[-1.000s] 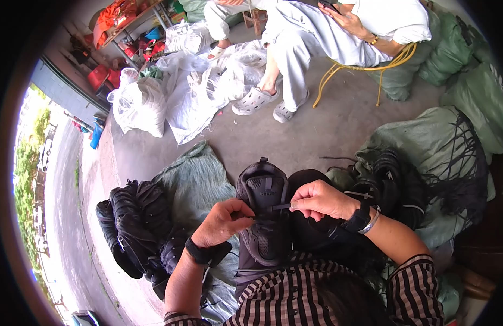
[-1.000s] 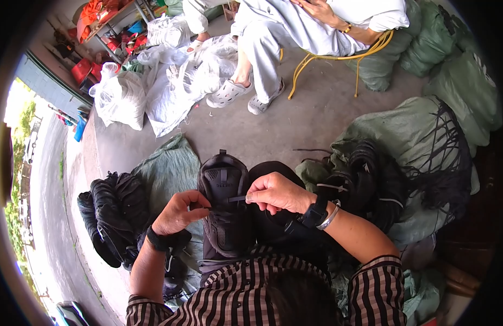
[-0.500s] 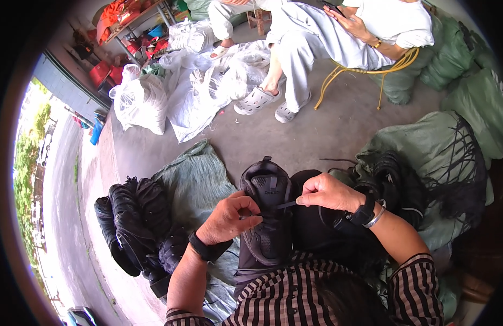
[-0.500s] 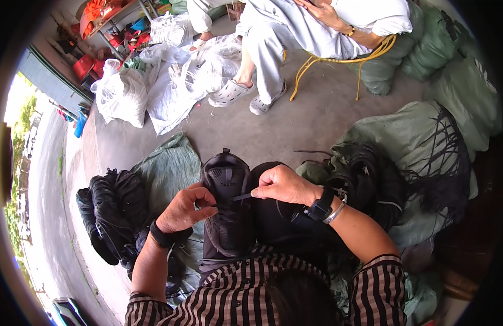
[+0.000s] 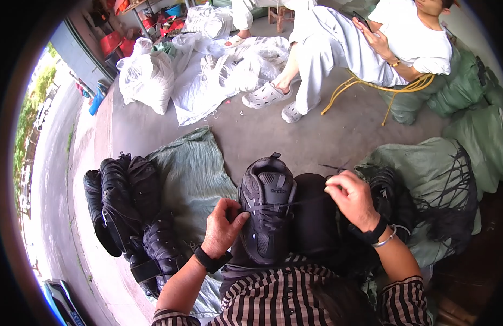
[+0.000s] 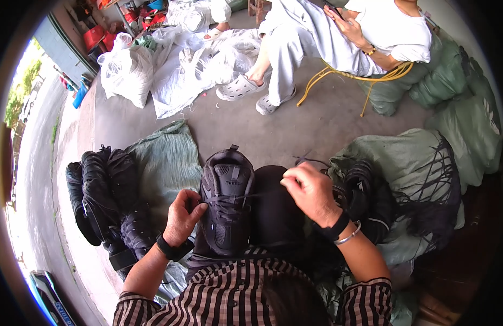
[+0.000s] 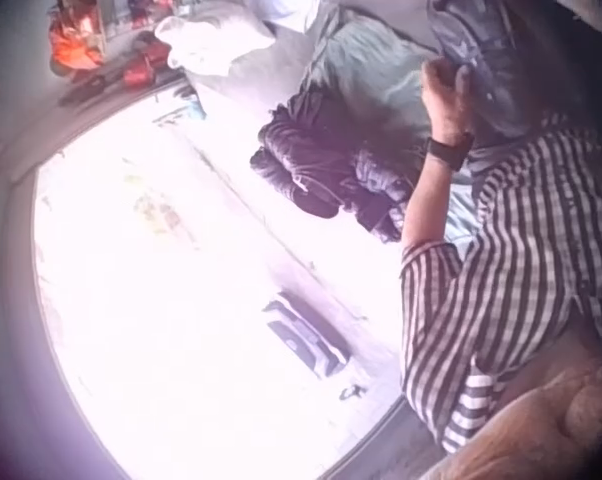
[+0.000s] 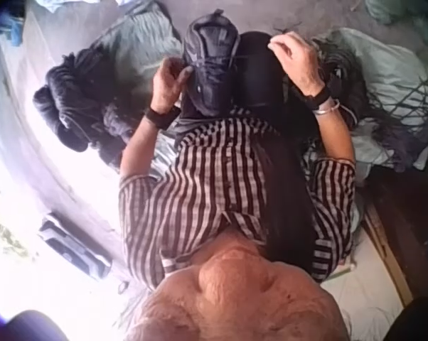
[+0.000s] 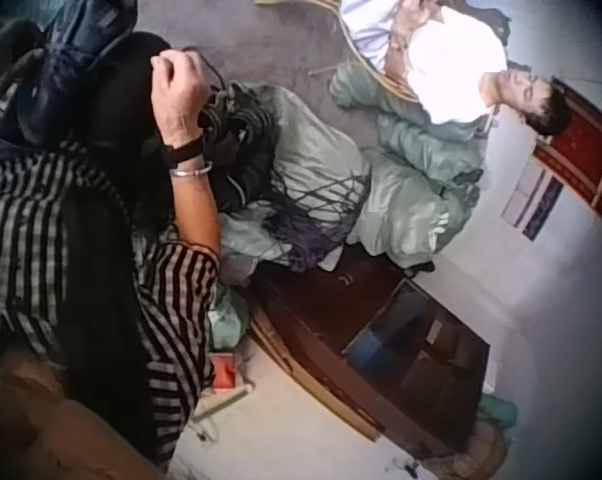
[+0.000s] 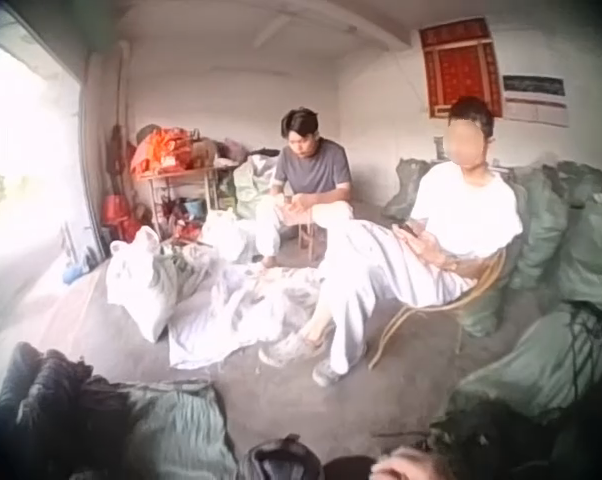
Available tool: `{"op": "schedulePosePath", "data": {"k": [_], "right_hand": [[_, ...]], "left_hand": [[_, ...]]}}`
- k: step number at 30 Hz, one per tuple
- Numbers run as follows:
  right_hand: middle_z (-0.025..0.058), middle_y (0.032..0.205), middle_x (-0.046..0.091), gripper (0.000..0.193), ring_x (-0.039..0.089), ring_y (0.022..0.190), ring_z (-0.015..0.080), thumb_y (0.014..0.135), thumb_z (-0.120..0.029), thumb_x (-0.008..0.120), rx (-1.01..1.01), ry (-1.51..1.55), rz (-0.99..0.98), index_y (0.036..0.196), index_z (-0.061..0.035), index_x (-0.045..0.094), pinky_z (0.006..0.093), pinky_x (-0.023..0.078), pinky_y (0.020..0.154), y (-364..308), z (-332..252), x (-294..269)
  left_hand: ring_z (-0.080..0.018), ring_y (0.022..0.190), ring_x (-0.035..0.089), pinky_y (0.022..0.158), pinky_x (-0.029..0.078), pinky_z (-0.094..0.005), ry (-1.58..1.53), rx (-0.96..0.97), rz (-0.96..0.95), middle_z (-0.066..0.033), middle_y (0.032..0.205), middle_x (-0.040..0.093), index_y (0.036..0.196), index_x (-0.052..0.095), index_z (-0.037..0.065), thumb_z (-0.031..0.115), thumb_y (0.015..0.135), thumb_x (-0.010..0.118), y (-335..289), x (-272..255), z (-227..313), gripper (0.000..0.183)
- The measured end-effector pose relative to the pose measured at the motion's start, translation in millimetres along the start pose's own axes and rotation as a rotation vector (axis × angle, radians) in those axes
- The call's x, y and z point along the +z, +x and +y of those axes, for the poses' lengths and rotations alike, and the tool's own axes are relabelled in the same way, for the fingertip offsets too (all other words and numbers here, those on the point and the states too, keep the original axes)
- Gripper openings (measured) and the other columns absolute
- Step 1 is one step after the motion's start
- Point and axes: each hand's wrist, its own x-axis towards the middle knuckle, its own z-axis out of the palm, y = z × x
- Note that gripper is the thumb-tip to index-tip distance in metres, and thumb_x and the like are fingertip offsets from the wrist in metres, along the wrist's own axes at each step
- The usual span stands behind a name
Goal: Lacing a pair of black athletic shoes in a workshop.
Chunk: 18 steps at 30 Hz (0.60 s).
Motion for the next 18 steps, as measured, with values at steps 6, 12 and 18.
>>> {"op": "schedulePosePath", "data": {"k": [6,12,18], "right_hand": [[0.0054,0.078,0.050,0.023,0.058,0.071,0.0204,0.073,-0.015,0.073,-0.370,-0.127,-0.383,0.087,-0.0072,0.057,0.0314,0.050,0.058,-12.1,-39.1,45.3],[0.0070,0.073,0.055,0.011,0.058,0.064,0.0190,0.079,-0.006,0.066,-0.020,0.460,-0.465,0.077,-0.0019,0.056,0.0294,0.046,0.059,-5.9,-39.4,45.0],[0.0050,0.087,0.054,0.015,0.060,0.074,0.0201,0.076,-0.004,0.069,-0.063,0.154,-0.481,0.081,-0.0034,0.055,0.0307,0.050,0.070,-4.5,-43.4,39.9]], "left_hand": [[-0.0149,0.066,0.054,0.065,0.047,-0.0296,0.055,-0.007,-0.064,-0.0064,0.073,0.058,0.095,0.053,0.002,0.019,0.079,0.073,2.7,-5.3,-1.0,0.030],[-0.0128,0.066,0.052,0.063,0.046,-0.0272,-0.001,-0.026,-0.102,-0.0043,0.072,0.056,0.092,0.053,0.001,0.016,0.083,0.069,0.6,-6.3,-5.4,0.024],[-0.0077,0.064,0.050,0.060,0.044,-0.0236,0.040,0.055,-0.192,-0.0004,0.071,0.056,0.088,0.051,0.001,0.009,0.085,0.066,-0.8,-10.7,-8.3,0.017]]}}
